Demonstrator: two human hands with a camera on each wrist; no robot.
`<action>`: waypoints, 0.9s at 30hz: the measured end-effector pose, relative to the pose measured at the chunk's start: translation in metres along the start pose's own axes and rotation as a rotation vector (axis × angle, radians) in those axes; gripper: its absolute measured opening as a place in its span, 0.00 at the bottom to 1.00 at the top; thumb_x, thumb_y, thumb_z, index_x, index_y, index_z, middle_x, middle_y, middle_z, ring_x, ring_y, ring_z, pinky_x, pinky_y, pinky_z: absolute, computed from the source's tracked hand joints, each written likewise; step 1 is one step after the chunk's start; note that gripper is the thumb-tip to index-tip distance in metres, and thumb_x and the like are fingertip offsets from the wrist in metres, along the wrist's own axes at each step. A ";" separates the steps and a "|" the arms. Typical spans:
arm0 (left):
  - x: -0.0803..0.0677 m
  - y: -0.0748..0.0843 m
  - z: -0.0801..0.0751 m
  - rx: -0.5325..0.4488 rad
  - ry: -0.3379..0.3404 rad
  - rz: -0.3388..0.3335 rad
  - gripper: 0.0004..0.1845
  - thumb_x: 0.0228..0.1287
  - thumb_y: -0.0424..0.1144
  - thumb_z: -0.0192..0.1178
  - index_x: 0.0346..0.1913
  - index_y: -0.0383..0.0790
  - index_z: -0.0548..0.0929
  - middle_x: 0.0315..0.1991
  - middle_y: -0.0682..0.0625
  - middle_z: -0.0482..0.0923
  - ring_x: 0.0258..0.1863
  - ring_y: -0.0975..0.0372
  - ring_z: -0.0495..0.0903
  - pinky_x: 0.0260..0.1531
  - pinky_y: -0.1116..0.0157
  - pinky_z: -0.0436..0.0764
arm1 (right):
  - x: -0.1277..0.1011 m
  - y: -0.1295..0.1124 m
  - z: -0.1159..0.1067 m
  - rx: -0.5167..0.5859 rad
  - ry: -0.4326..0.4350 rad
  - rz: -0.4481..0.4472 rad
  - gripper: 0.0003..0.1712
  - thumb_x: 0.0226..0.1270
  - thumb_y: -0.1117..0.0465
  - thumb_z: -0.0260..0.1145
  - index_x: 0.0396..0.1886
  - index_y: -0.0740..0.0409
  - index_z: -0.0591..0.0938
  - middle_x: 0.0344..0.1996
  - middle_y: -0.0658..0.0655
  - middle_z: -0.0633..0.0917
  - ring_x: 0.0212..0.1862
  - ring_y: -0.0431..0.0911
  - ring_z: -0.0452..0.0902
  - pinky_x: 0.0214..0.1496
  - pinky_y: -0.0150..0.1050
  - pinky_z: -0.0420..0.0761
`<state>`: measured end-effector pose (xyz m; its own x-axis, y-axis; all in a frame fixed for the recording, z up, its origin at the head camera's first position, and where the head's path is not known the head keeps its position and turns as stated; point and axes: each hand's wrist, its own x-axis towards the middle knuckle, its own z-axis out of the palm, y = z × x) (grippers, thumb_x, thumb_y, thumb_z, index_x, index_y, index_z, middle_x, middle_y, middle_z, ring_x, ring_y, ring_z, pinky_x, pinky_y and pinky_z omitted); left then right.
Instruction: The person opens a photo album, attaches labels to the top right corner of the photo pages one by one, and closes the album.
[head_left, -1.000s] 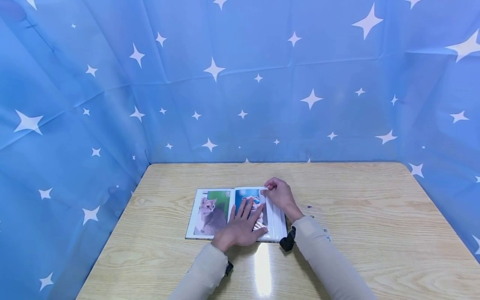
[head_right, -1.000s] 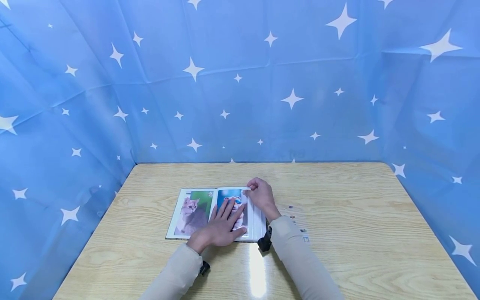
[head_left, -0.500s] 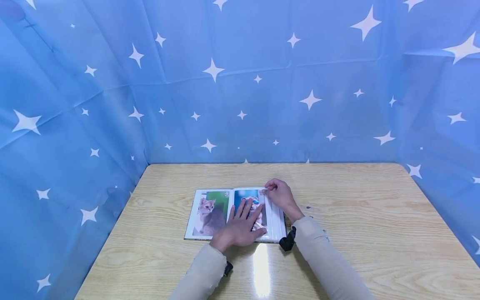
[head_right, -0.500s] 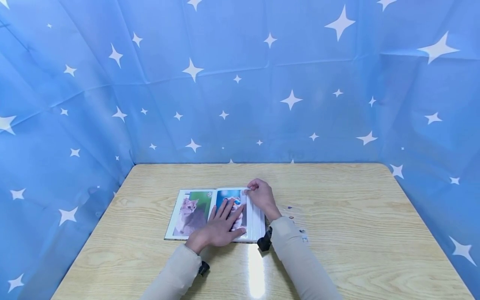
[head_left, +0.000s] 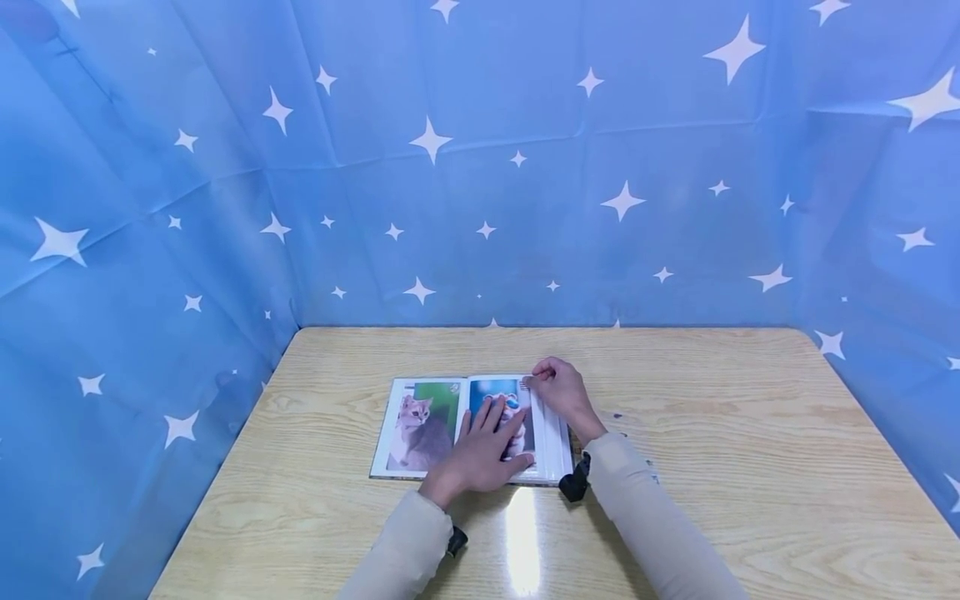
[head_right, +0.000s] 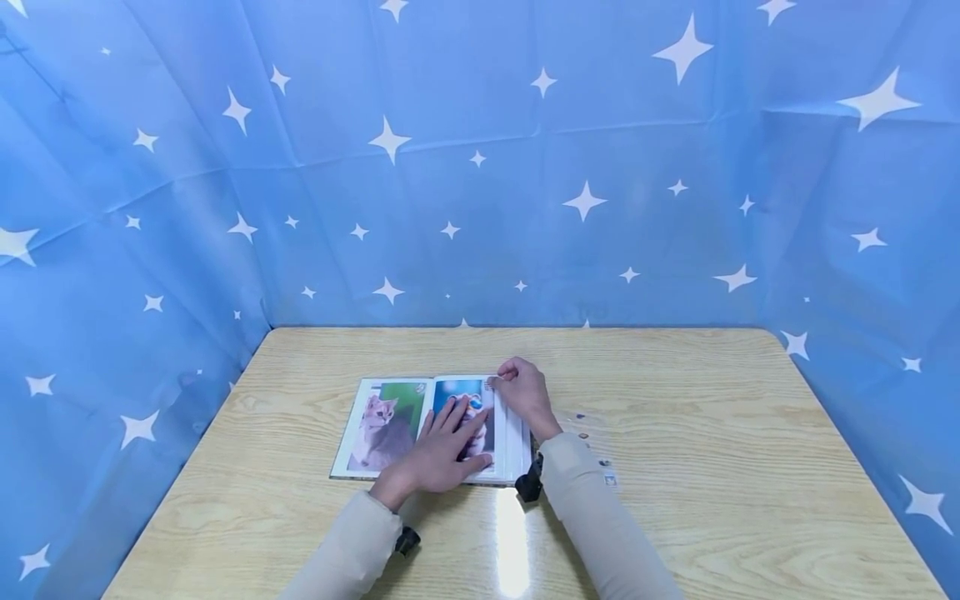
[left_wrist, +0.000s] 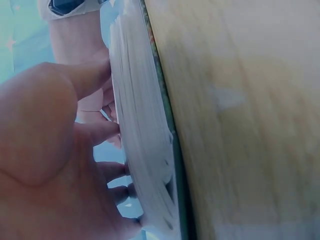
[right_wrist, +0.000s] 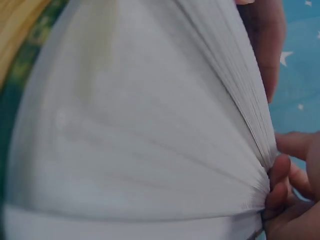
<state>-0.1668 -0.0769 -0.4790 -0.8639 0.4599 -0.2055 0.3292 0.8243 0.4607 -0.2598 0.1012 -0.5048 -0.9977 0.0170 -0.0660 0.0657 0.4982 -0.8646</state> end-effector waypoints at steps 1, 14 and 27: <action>0.000 0.000 0.000 -0.015 0.010 0.004 0.37 0.72 0.62 0.48 0.79 0.59 0.53 0.81 0.44 0.38 0.79 0.49 0.34 0.75 0.43 0.37 | 0.000 0.000 0.000 -0.002 0.003 0.000 0.07 0.65 0.59 0.68 0.36 0.58 0.82 0.32 0.54 0.81 0.34 0.47 0.74 0.37 0.37 0.73; -0.020 -0.029 -0.011 -0.201 0.259 -0.079 0.34 0.71 0.54 0.56 0.75 0.43 0.64 0.77 0.33 0.49 0.76 0.40 0.49 0.69 0.37 0.56 | -0.001 0.001 -0.011 0.049 -0.105 -0.016 0.06 0.70 0.61 0.64 0.41 0.59 0.80 0.33 0.55 0.81 0.33 0.47 0.75 0.35 0.38 0.74; -0.044 -0.087 -0.037 -0.526 0.459 -0.241 0.29 0.73 0.41 0.56 0.71 0.33 0.66 0.64 0.34 0.72 0.65 0.42 0.71 0.64 0.44 0.69 | -0.004 0.002 -0.024 0.056 -0.271 -0.051 0.12 0.71 0.61 0.62 0.51 0.58 0.78 0.40 0.56 0.79 0.38 0.49 0.75 0.38 0.41 0.76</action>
<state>-0.1713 -0.1806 -0.4783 -0.9997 0.0063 -0.0243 -0.0165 0.5650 0.8249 -0.2558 0.1232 -0.4947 -0.9588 -0.2434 -0.1465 0.0241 0.4440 -0.8957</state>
